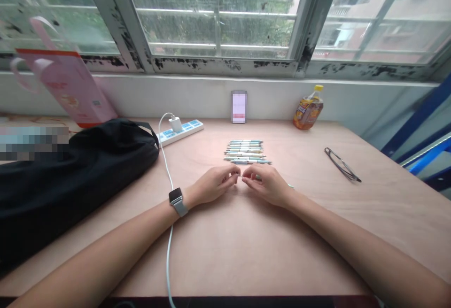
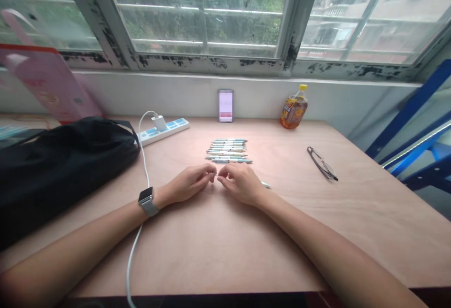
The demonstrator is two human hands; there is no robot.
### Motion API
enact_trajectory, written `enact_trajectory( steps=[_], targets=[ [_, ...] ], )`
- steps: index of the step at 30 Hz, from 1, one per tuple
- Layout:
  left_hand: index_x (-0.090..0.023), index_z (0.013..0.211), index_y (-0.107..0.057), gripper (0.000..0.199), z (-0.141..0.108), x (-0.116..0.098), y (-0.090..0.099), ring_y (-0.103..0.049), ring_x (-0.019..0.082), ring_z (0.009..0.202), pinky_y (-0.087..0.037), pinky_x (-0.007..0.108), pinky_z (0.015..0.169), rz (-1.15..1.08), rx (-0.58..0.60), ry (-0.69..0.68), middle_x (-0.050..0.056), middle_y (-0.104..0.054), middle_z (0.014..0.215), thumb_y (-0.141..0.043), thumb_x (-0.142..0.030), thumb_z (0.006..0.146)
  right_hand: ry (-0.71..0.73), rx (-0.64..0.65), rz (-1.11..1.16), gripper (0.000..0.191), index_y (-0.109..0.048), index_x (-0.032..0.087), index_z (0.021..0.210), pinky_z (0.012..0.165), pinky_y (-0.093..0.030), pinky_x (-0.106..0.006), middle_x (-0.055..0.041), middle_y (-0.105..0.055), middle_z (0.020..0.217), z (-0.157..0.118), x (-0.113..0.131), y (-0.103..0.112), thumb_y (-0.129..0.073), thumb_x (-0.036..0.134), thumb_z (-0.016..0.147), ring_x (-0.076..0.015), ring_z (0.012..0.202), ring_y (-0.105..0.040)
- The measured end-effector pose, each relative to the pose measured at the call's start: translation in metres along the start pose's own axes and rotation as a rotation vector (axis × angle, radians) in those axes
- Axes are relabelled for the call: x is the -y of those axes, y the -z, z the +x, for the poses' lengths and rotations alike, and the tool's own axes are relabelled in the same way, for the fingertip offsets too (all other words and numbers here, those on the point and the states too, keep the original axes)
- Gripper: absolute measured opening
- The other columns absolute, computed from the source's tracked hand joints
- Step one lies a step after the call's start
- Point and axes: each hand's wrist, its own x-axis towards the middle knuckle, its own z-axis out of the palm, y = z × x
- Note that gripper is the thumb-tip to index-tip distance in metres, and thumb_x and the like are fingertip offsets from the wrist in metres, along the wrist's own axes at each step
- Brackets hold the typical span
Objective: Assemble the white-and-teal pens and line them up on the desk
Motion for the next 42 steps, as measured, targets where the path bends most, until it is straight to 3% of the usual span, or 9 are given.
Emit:
enact_trajectory(
  steps=[5,16,20,24,28,34,39,42],
  targets=[
    [-0.019,0.098,-0.061,0.019,0.0,0.0,0.0,-0.057,0.014,0.071,-0.043,0.025,0.069,-0.008,0.015,-0.002,0.001,-0.064,0.081,-0.044,-0.029,0.098,0.035,-0.061,0.01,0.012,-0.067,0.019,0.084,0.077,-0.043,-0.029,-0.0022,-0.071,0.08,0.0,0.004,0.0,-0.059,0.022,0.092,-0.0147,0.074,-0.061],
    [-0.019,0.098,-0.061,0.019,0.0,0.0,0.0,-0.061,0.014,0.077,-0.044,0.026,0.073,0.004,0.045,-0.036,0.001,-0.067,0.085,-0.043,-0.028,0.1,0.011,-0.003,0.012,0.009,-0.066,0.019,0.085,0.076,-0.042,-0.028,-0.0018,-0.071,0.082,0.0,0.003,-0.001,-0.062,0.023,0.091,-0.0143,0.075,-0.061],
    [-0.019,0.099,-0.062,0.018,0.0,0.001,0.0,-0.058,0.014,0.072,-0.044,0.026,0.068,0.024,0.007,-0.01,0.001,-0.066,0.084,-0.046,-0.027,0.098,0.021,0.026,-0.035,0.003,-0.065,0.018,0.089,0.077,-0.04,-0.03,-0.0033,-0.07,0.087,-0.001,0.001,-0.001,-0.064,0.021,0.088,-0.016,0.078,-0.06],
    [-0.018,0.096,-0.061,0.015,0.001,0.002,-0.002,-0.053,0.011,0.063,-0.041,0.024,0.061,0.012,-0.057,0.031,-0.001,-0.063,0.078,-0.05,-0.028,0.096,0.149,0.134,-0.094,0.015,-0.065,0.018,0.097,0.084,-0.039,-0.034,-0.0067,-0.069,0.097,-0.004,0.0,0.003,-0.061,0.015,0.084,-0.0202,0.09,-0.058],
    [-0.018,0.098,-0.063,0.013,0.004,0.005,-0.001,-0.054,0.01,0.065,-0.046,0.024,0.063,-0.04,-0.147,0.055,0.001,-0.064,0.089,-0.055,-0.028,0.095,0.247,0.221,-0.168,0.013,-0.069,0.02,0.097,0.085,-0.038,-0.035,-0.0078,-0.069,0.098,-0.004,-0.003,0.002,-0.057,0.017,0.092,-0.0211,0.093,-0.054],
    [-0.02,0.093,-0.072,0.01,0.006,0.012,0.002,-0.056,0.011,0.073,-0.051,0.025,0.07,-0.047,-0.227,0.043,0.002,-0.059,0.093,-0.065,-0.026,0.089,0.242,0.138,-0.244,0.014,-0.067,0.018,0.093,0.08,-0.04,-0.033,-0.0084,-0.069,0.096,0.0,-0.014,0.004,-0.054,0.016,0.096,-0.0203,0.089,-0.056],
    [-0.019,0.095,-0.073,0.012,0.006,0.01,0.003,-0.058,0.011,0.071,-0.051,0.024,0.067,-0.079,-0.233,0.078,0.003,-0.066,0.094,-0.063,-0.025,0.091,-0.007,-0.132,-0.184,0.01,-0.064,0.018,0.092,0.075,-0.045,-0.03,-0.0079,-0.07,0.092,0.005,-0.031,0.019,-0.054,0.017,0.095,-0.0196,0.083,-0.061],
    [-0.017,0.096,-0.071,0.013,0.006,0.009,0.002,-0.059,0.011,0.072,-0.051,0.023,0.066,-0.067,-0.239,0.08,0.003,-0.069,0.092,-0.062,-0.025,0.092,-0.1,-0.19,-0.146,0.01,-0.064,0.018,0.09,0.072,-0.047,-0.03,-0.0062,-0.072,0.088,0.006,-0.039,0.025,-0.055,0.019,0.093,-0.0191,0.079,-0.064]
  ],
)
